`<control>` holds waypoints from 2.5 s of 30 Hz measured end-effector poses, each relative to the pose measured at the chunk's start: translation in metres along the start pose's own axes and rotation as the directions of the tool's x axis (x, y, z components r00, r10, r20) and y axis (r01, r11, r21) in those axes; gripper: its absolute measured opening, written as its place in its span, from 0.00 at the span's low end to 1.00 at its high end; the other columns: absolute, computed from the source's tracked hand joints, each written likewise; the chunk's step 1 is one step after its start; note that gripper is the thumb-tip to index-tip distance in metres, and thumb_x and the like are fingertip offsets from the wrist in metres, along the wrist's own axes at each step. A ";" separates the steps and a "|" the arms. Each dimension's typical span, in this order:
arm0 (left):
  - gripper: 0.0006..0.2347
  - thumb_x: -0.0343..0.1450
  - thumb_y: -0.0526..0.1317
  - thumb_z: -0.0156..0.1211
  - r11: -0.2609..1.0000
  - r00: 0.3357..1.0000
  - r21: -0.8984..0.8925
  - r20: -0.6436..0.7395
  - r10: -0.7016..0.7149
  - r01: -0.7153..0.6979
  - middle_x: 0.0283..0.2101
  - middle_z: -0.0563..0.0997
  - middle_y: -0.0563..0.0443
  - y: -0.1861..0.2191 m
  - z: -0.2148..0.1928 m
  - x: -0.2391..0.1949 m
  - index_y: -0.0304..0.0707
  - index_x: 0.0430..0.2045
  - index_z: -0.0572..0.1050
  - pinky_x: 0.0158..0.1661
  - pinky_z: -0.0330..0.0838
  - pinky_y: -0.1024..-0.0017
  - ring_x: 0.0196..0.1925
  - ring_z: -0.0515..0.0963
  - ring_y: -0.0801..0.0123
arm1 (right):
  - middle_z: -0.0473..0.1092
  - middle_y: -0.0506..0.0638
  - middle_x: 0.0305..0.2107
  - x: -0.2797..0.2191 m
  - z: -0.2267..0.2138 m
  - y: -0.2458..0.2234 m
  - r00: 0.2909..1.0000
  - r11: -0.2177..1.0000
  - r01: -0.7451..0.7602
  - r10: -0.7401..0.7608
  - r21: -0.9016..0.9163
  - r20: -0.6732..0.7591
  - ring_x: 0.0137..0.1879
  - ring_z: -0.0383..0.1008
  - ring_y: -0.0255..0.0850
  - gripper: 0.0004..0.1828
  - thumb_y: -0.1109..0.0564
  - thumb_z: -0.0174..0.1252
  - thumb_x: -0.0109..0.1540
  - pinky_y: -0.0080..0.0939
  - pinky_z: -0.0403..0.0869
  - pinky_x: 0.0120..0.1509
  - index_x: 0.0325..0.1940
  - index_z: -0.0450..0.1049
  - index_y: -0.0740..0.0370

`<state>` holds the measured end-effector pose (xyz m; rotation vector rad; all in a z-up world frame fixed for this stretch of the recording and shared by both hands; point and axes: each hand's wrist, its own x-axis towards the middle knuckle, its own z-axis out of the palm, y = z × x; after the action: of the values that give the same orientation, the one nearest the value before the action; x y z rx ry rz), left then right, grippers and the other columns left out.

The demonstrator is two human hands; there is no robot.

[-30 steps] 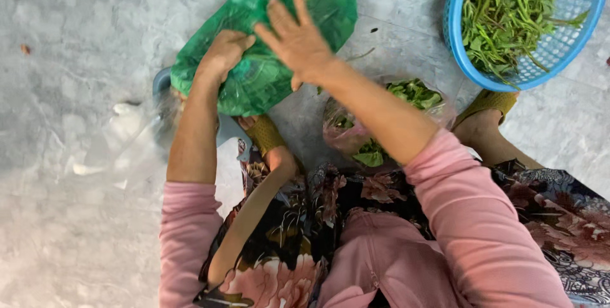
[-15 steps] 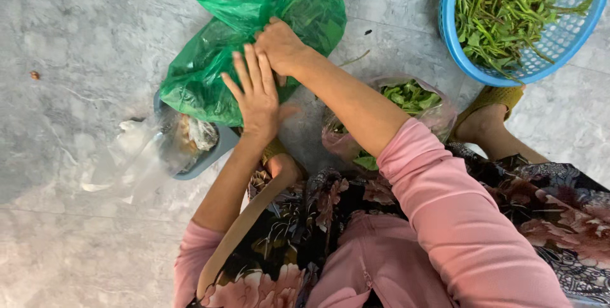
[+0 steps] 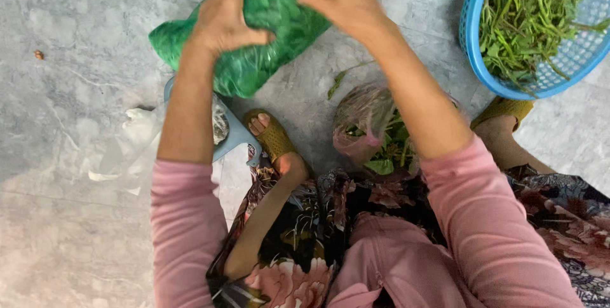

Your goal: The person sits on the floor and sorts green leafy vegetables by hand. They remove leaves from stems, place the leaves into a blue basket, and put the stems into a green plastic bag. The person also handles a pink plastic bag containing additional vegetables.

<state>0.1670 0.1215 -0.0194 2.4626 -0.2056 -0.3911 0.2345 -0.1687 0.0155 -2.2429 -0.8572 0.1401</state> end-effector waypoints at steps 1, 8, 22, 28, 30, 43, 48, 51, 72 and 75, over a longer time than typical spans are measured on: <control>0.53 0.58 0.55 0.78 0.997 1.000 -0.077 0.006 0.020 -0.019 0.48 0.81 0.29 -0.013 -0.007 0.008 0.28 0.75 0.50 0.53 0.76 0.58 0.49 0.82 0.44 | 0.73 0.57 0.59 -0.017 -0.006 0.010 0.993 0.993 -0.024 0.037 0.120 -0.111 0.67 0.73 0.53 0.31 0.56 0.72 0.65 0.52 0.71 0.69 0.70 0.69 0.62; 0.39 0.66 0.53 0.78 0.978 0.977 -0.199 -0.210 0.024 -0.067 0.72 0.67 0.29 -0.071 -0.022 0.048 0.36 0.71 0.67 0.65 0.61 0.53 0.72 0.62 0.35 | 0.77 0.52 0.46 -0.117 0.048 0.036 0.798 0.659 -0.571 0.585 0.489 0.144 0.53 0.76 0.38 0.19 0.58 0.63 0.63 0.38 0.77 0.59 0.59 0.74 0.62; 0.36 0.61 0.56 0.66 0.692 0.959 -0.663 0.214 -0.188 0.284 0.58 0.79 0.44 -0.063 -0.022 0.045 0.40 0.65 0.67 0.58 0.72 0.64 0.58 0.79 0.60 | 0.63 0.59 0.59 -0.071 0.146 -0.033 0.781 0.147 -0.500 0.501 0.853 0.372 0.61 0.72 0.46 0.45 0.54 0.60 0.65 0.44 0.75 0.62 0.81 0.46 0.65; 0.30 0.62 0.57 0.66 -0.023 0.883 -0.929 0.358 -0.304 0.369 0.47 0.84 0.46 -0.088 0.044 0.012 0.37 0.54 0.77 0.45 0.81 0.64 0.42 0.84 0.63 | 0.60 0.51 0.53 -0.070 0.124 -0.025 0.897 0.484 -0.390 0.393 0.783 0.203 0.53 0.75 0.40 0.42 0.63 0.62 0.65 0.37 0.76 0.55 0.81 0.52 0.59; 0.30 0.62 0.58 0.66 -0.180 0.878 -0.931 0.361 -0.314 0.318 0.46 0.85 0.46 -0.094 0.067 0.005 0.37 0.53 0.77 0.45 0.81 0.64 0.41 0.85 0.63 | 0.60 0.52 0.51 -0.069 0.118 -0.016 0.915 0.696 -0.389 0.366 0.604 0.168 0.50 0.73 0.38 0.41 0.65 0.63 0.65 0.36 0.74 0.54 0.80 0.56 0.60; 0.37 0.68 0.64 0.64 0.426 0.868 -0.899 -0.130 -0.480 0.101 0.58 0.79 0.37 -0.087 0.050 -0.034 0.28 0.61 0.69 0.59 0.73 0.64 0.59 0.79 0.59 | 0.55 0.64 0.69 -0.074 0.108 -0.011 0.595 0.352 -0.737 0.743 0.577 0.307 0.71 0.64 0.55 0.64 0.32 0.67 0.54 0.56 0.74 0.61 0.81 0.37 0.54; 0.37 0.67 0.49 0.79 0.713 0.834 -0.700 -0.415 -0.363 -0.039 0.61 0.77 0.30 -0.029 0.044 -0.058 0.17 0.62 0.65 0.64 0.70 0.65 0.64 0.78 0.55 | 0.55 0.65 0.71 -0.049 0.118 -0.027 0.701 0.392 -0.623 0.664 0.677 0.260 0.74 0.61 0.58 0.68 0.36 0.71 0.54 0.59 0.68 0.69 0.81 0.32 0.56; 0.36 0.65 0.41 0.80 0.719 0.789 -0.685 -0.505 -0.351 -0.118 0.61 0.77 0.32 0.001 0.054 -0.072 0.20 0.62 0.65 0.63 0.71 0.66 0.63 0.79 0.53 | 0.51 0.66 0.73 -0.056 0.120 -0.024 0.773 0.447 -0.542 0.597 0.711 0.214 0.78 0.55 0.58 0.68 0.40 0.74 0.56 0.60 0.64 0.76 0.82 0.32 0.59; 0.07 0.72 0.25 0.65 0.855 0.510 -0.487 -0.789 -0.343 -0.179 0.42 0.72 0.43 0.005 0.054 -0.079 0.29 0.33 0.70 0.45 0.74 0.66 0.43 0.74 0.59 | 0.50 0.69 0.71 -0.071 0.139 -0.007 0.799 0.568 -0.538 0.578 0.623 0.164 0.74 0.60 0.60 0.68 0.45 0.74 0.55 0.58 0.70 0.73 0.81 0.30 0.62; 0.07 0.74 0.26 0.62 0.802 0.504 -0.579 -0.740 -0.444 -0.144 0.42 0.71 0.45 -0.014 0.056 -0.075 0.29 0.33 0.69 0.42 0.75 0.70 0.42 0.74 0.63 | 0.54 0.71 0.71 -0.076 0.147 -0.008 0.869 0.632 -0.430 0.484 0.644 0.104 0.75 0.61 0.61 0.65 0.49 0.76 0.56 0.59 0.70 0.75 0.82 0.36 0.64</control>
<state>0.0786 0.1188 -0.0535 1.7558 0.5208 0.6689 0.1225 -0.1243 -0.0978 -1.7143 -0.1073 0.5069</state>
